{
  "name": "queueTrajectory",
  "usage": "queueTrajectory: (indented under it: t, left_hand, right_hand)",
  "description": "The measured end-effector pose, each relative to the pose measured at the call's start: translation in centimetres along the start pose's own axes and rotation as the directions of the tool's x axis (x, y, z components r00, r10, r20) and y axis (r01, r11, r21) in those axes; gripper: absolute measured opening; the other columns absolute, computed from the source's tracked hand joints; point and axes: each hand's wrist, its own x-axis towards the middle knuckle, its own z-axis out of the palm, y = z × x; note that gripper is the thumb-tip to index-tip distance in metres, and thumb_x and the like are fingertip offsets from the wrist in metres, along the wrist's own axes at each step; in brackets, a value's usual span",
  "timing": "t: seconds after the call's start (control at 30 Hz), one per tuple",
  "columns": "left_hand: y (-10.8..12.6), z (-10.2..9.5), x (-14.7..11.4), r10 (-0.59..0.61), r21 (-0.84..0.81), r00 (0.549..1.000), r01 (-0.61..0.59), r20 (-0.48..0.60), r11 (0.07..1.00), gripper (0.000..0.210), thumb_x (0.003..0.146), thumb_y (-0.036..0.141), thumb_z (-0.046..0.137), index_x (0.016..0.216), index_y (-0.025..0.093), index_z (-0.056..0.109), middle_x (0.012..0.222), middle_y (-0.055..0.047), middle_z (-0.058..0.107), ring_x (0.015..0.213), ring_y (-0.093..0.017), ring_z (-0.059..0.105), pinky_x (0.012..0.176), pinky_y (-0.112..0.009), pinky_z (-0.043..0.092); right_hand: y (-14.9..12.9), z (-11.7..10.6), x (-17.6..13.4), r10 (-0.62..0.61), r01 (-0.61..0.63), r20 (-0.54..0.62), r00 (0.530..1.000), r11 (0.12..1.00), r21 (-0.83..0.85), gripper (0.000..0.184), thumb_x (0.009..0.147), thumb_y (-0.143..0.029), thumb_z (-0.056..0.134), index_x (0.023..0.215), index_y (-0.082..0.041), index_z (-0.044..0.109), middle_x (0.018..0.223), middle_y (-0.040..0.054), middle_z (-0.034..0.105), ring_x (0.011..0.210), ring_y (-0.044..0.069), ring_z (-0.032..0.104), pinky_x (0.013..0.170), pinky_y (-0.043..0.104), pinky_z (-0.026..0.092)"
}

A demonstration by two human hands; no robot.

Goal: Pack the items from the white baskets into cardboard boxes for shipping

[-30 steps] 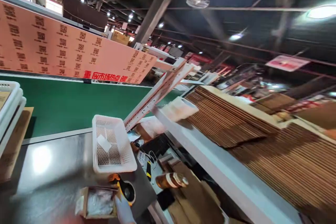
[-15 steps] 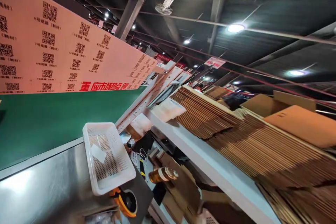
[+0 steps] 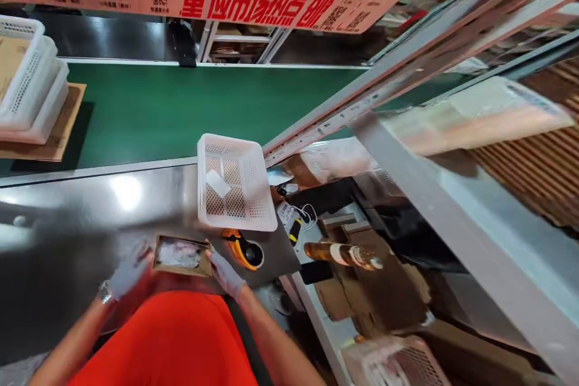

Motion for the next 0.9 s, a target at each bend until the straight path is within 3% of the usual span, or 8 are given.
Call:
queueTrajectory:
  t: [0.1, 0.2, 0.3, 0.37, 0.43, 0.5, 0.73, 0.9]
  left_hand:
    - [0.3, 5.1, -1.4, 0.058, 0.133, 0.998, -0.061, 0.027, 0.989, 0.081, 0.106, 0.036, 0.063, 0.178, 0.001, 0.047, 0.189, -0.03, 0.035, 0.178, -0.043, 0.033, 0.147, -0.051, 0.028]
    - [1.4, 7.3, -1.9, 0.077, 0.259, 0.997, -0.075, 0.003, 0.963, 0.092, 0.105, 0.036, 0.064, 0.181, -0.007, 0.036, 0.189, -0.036, 0.027, 0.177, -0.048, 0.035, 0.145, -0.054, 0.031]
    - [2.9, 7.1, -2.4, 0.144, 0.432, 0.988, -0.105, -0.059, 0.896, 0.09, 0.105, 0.038, 0.067, 0.179, -0.007, 0.04, 0.189, -0.036, 0.028, 0.175, -0.053, 0.035, 0.144, -0.06, 0.032]
    - [4.1, 6.8, -2.5, 0.285, 0.534, 0.957, -0.215, -0.05, 0.818, 0.079, 0.107, 0.035, 0.065, 0.175, 0.0, 0.052, 0.19, -0.03, 0.033, 0.176, -0.052, 0.032, 0.146, -0.061, 0.025]
    - [5.5, 7.0, -2.0, 0.403, 0.571, 0.913, -0.365, 0.064, 0.736, 0.065, 0.109, 0.03, 0.061, 0.169, 0.008, 0.062, 0.185, -0.025, 0.047, 0.175, -0.046, 0.038, 0.147, -0.059, 0.024]
    - [6.8, 7.7, -1.1, 0.424, 0.584, 0.889, -0.439, 0.173, 0.683, 0.057, 0.109, 0.02, 0.055, 0.164, 0.012, 0.068, 0.177, -0.022, 0.058, 0.171, -0.041, 0.045, 0.145, -0.058, 0.03]
    - [7.9, 9.1, 0.7, 0.397, 0.677, 0.906, -0.385, 0.147, 0.628, 0.068, 0.099, 0.007, 0.058, 0.166, 0.01, 0.065, 0.172, -0.027, 0.06, 0.162, -0.043, 0.053, 0.137, -0.06, 0.04]
    - [7.6, 8.7, -0.1, 0.308, 0.714, 0.94, -0.317, 0.148, 0.624, 0.038, 0.094, 0.006, 0.062, 0.125, 0.004, 0.085, 0.135, -0.031, 0.075, 0.135, -0.046, 0.069, 0.121, -0.059, 0.053]
  right_hand:
    - [-1.0, -0.9, 0.1, 0.006, -0.008, 0.106, 0.994, 1.0, 0.023, 0.068, 0.075, -0.07, 0.093, 0.128, -0.029, 0.081, 0.141, 0.0163, 0.084, 0.137, 0.038, 0.077, 0.12, 0.056, 0.055]
    - [-2.2, -0.9, 0.4, -0.011, 0.018, 0.118, 0.993, 0.998, -0.053, 0.062, 0.078, -0.056, 0.095, 0.13, -0.027, 0.079, 0.143, 0.0152, 0.082, 0.131, 0.035, 0.079, 0.115, 0.053, 0.056]
    - [-2.7, -0.4, 0.8, -0.009, 0.026, 0.146, 0.989, 0.994, -0.109, 0.058, 0.082, -0.052, 0.092, 0.131, -0.026, 0.078, 0.139, 0.0131, 0.083, 0.126, 0.033, 0.079, 0.109, 0.052, 0.058]
    - [-2.7, -0.3, 1.1, -0.016, 0.037, 0.171, 0.985, 0.992, -0.119, 0.058, 0.081, -0.054, 0.092, 0.13, -0.027, 0.078, 0.135, 0.0114, 0.084, 0.124, 0.033, 0.079, 0.106, 0.051, 0.059]
    - [-2.4, -0.4, 1.3, -0.028, 0.05, 0.18, 0.983, 0.992, -0.117, 0.062, 0.075, -0.058, 0.094, 0.128, -0.029, 0.079, 0.132, 0.0096, 0.086, 0.122, 0.034, 0.079, 0.106, 0.051, 0.061]
    - [-2.0, -0.6, 1.5, -0.047, 0.066, 0.171, 0.984, 0.992, -0.108, 0.067, 0.069, -0.063, 0.096, 0.124, -0.029, 0.08, 0.129, 0.0087, 0.087, 0.121, 0.035, 0.079, 0.105, 0.051, 0.062]
    - [-1.8, -0.4, 1.5, -0.088, 0.098, 0.206, 0.975, 0.994, -0.04, 0.077, 0.064, -0.071, 0.099, 0.127, -0.03, 0.08, 0.136, 0.01, 0.087, 0.132, 0.04, 0.077, 0.108, 0.055, 0.063]
    - [-2.0, 0.2, 1.4, -0.083, 0.095, 0.243, 0.966, 0.995, -0.038, 0.077, 0.063, -0.074, 0.101, 0.122, -0.029, 0.076, 0.138, 0.0103, 0.085, 0.136, 0.039, 0.076, 0.112, 0.056, 0.064]
